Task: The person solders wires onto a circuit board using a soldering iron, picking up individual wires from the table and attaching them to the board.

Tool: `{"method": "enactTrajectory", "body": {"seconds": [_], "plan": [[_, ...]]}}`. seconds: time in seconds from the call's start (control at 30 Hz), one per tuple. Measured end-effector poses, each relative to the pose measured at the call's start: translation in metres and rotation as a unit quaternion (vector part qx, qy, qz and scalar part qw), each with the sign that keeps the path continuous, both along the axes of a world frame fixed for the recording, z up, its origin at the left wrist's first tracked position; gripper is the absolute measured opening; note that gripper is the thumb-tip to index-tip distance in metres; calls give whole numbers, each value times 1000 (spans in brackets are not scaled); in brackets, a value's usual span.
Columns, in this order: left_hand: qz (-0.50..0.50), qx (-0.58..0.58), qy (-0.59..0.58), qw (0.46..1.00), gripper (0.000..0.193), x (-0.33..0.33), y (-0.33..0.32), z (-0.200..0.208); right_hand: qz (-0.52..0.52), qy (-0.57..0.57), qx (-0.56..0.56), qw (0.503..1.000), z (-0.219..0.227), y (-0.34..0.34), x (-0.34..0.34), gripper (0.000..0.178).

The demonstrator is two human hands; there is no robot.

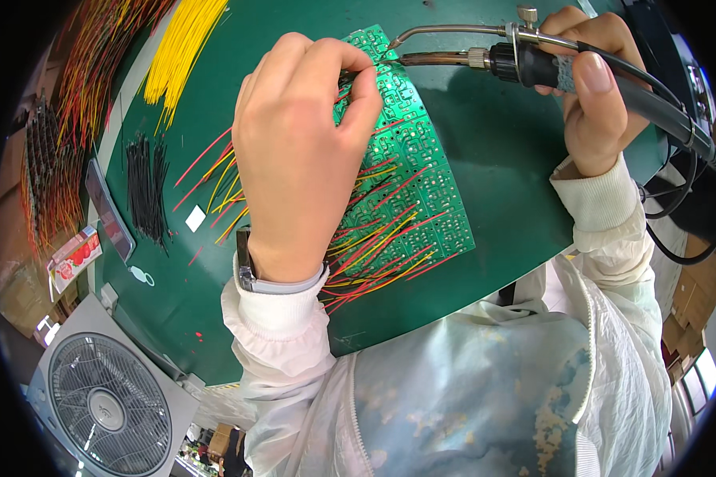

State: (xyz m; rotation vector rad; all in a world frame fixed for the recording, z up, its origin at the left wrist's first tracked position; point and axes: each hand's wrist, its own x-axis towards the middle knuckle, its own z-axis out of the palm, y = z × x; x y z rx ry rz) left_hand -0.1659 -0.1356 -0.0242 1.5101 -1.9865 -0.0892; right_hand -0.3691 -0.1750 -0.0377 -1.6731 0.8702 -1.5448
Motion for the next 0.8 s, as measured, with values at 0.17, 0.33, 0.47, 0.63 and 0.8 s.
{"method": "enactTrajectory", "body": {"seconds": [0.17,0.33,0.47,0.63,0.8], "plan": [[-15,-18,-15,1000,9,0,-1,-2,54,84,-52,994,-5,-5,-22,31],[-14,-24,-34,999,9,-1,-1,-1,60,78,-35,995,-5,-3,-21,34],[-12,-27,-43,999,10,-1,-1,-1,63,74,-33,995,-5,-3,-19,34],[-15,-31,-40,999,10,0,-2,-2,60,64,-26,996,-4,-3,-17,33],[-18,-33,-37,999,10,0,-2,-2,47,64,-24,997,-4,0,-17,33]]}}
